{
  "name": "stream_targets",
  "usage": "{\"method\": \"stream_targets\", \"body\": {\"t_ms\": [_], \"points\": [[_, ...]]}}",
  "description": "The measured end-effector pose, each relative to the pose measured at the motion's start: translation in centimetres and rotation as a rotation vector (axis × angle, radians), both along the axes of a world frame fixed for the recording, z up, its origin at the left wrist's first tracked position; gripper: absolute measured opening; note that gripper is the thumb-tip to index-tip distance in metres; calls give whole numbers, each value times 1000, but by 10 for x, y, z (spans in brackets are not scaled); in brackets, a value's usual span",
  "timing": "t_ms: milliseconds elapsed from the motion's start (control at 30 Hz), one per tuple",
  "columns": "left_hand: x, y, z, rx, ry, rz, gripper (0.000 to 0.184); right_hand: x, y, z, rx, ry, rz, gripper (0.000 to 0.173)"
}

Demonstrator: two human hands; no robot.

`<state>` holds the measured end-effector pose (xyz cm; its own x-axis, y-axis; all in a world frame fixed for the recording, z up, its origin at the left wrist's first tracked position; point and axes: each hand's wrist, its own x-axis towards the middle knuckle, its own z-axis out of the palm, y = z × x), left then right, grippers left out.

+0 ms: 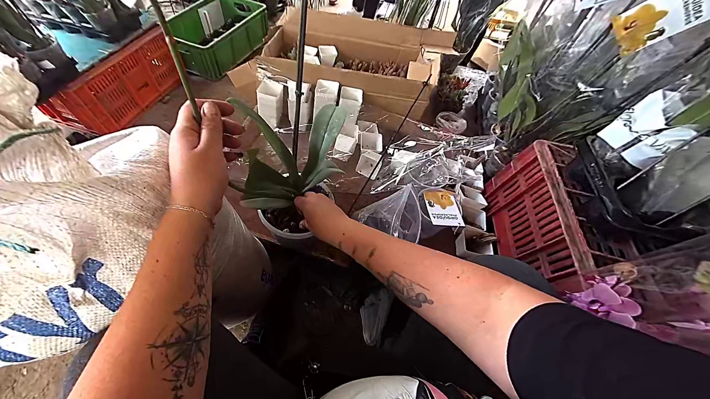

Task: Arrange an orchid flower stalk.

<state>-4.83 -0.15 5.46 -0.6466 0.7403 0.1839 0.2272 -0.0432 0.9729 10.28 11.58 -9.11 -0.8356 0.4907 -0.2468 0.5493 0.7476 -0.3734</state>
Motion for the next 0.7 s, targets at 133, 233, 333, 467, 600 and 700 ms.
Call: {"method": "stream_targets", "body": {"t_ms": [133, 233, 333, 467, 600, 700], "points": [[0, 0, 1, 3, 1, -1, 31, -6, 16, 8, -32, -182, 108, 27], [1, 0, 2, 4, 6, 0, 31, -18, 27, 10, -62, -307, 210, 28], [1, -2, 2, -7, 26, 1, 33, -25, 29, 15, -82, -339, 258, 29], [0, 0, 3, -2, 20, -8, 33, -31, 25, 13, -22, -391, 208, 32], [2, 0, 1, 12, -6, -18, 31, -36, 24, 20, 35, -464, 206, 39], [1, 0, 2, 17, -7, -38, 31, -37, 23, 21, 61, -474, 180, 45]]}}
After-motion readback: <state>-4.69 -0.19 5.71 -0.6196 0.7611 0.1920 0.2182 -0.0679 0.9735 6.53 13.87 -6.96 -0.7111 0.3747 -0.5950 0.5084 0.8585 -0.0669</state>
